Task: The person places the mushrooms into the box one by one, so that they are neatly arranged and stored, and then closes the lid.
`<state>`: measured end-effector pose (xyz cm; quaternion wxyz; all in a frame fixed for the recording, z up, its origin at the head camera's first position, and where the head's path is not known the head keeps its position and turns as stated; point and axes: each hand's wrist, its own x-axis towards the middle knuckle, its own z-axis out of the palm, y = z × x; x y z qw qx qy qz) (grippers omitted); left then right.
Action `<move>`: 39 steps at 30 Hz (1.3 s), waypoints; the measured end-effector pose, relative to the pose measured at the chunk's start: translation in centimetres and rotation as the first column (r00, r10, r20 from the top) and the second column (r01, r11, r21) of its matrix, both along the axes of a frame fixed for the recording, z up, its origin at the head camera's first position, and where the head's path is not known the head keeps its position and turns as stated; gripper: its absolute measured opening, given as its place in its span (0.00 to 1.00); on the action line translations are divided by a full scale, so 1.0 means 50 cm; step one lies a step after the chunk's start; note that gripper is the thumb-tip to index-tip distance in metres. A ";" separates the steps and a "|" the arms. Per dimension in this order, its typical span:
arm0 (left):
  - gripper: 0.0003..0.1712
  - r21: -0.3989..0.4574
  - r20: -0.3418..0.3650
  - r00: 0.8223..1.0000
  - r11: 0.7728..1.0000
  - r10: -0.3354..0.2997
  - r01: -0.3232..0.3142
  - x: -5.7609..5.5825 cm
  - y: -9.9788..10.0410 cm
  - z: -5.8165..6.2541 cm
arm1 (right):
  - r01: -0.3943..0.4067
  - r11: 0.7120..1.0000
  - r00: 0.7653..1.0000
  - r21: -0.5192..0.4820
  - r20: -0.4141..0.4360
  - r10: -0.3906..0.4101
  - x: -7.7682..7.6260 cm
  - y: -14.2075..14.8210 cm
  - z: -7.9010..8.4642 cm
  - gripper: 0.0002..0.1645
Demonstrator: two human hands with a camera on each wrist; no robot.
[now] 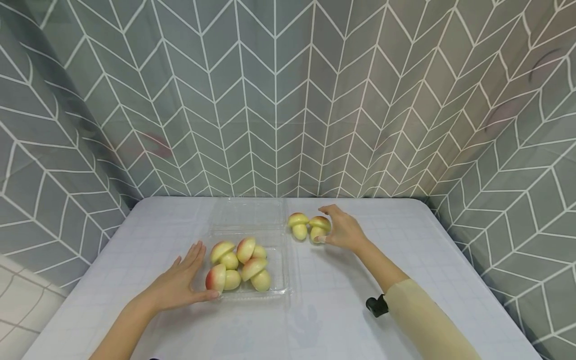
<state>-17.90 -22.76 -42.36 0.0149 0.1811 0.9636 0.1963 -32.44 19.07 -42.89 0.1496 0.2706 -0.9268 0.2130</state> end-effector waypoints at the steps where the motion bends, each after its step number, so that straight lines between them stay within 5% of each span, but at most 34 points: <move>1: 0.69 -0.001 -0.001 1.000 1.000 0.001 -0.001 0.000 0.000 0.000 | 0.007 1.000 1.000 0.010 0.003 -0.007 -0.001 -0.002 0.000 0.50; 39: 0.69 0.000 0.021 1.000 1.000 0.003 -0.003 0.002 0.003 0.006 | 0.080 0.973 0.986 0.215 0.126 -0.109 0.002 -0.022 -0.013 0.45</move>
